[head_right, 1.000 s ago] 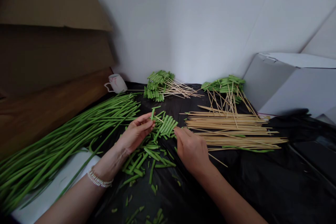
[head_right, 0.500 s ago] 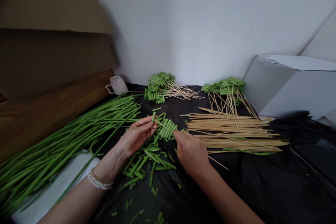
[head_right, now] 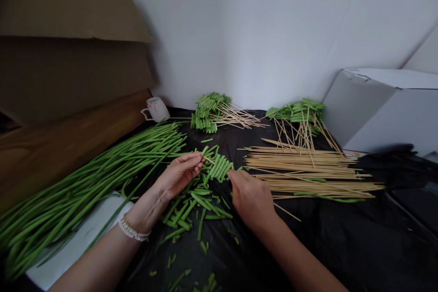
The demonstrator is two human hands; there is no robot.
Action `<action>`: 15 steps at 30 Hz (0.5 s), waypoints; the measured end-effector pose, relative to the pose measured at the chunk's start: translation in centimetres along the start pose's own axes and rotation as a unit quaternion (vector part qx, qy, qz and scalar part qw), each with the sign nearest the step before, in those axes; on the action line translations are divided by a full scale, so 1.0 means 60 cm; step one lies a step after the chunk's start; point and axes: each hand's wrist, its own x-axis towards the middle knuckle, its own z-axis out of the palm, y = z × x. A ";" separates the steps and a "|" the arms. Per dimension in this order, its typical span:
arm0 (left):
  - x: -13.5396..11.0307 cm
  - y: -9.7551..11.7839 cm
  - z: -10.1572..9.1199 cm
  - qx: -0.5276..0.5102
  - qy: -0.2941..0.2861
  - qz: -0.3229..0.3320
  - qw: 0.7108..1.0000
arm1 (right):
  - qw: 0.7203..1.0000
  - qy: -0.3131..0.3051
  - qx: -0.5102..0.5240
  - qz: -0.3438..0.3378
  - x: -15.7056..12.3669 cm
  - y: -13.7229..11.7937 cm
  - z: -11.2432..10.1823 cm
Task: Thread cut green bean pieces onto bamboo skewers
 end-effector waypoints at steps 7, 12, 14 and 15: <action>0.007 -0.006 -0.009 -0.007 -0.012 -0.015 1.000 | 1.000 -0.005 0.014 0.003 0.000 -0.004 0.002; 0.006 -0.005 -0.010 -0.020 -0.020 -0.039 0.999 | 1.000 0.008 0.020 -0.001 -0.001 -0.006 0.006; 0.003 -0.003 -0.008 -0.018 -0.018 -0.046 0.999 | 1.000 0.006 0.022 -0.001 -0.002 -0.006 0.007; 0.002 -0.002 -0.007 -0.014 -0.017 -0.049 0.999 | 1.000 0.005 0.023 -0.001 -0.002 -0.006 0.007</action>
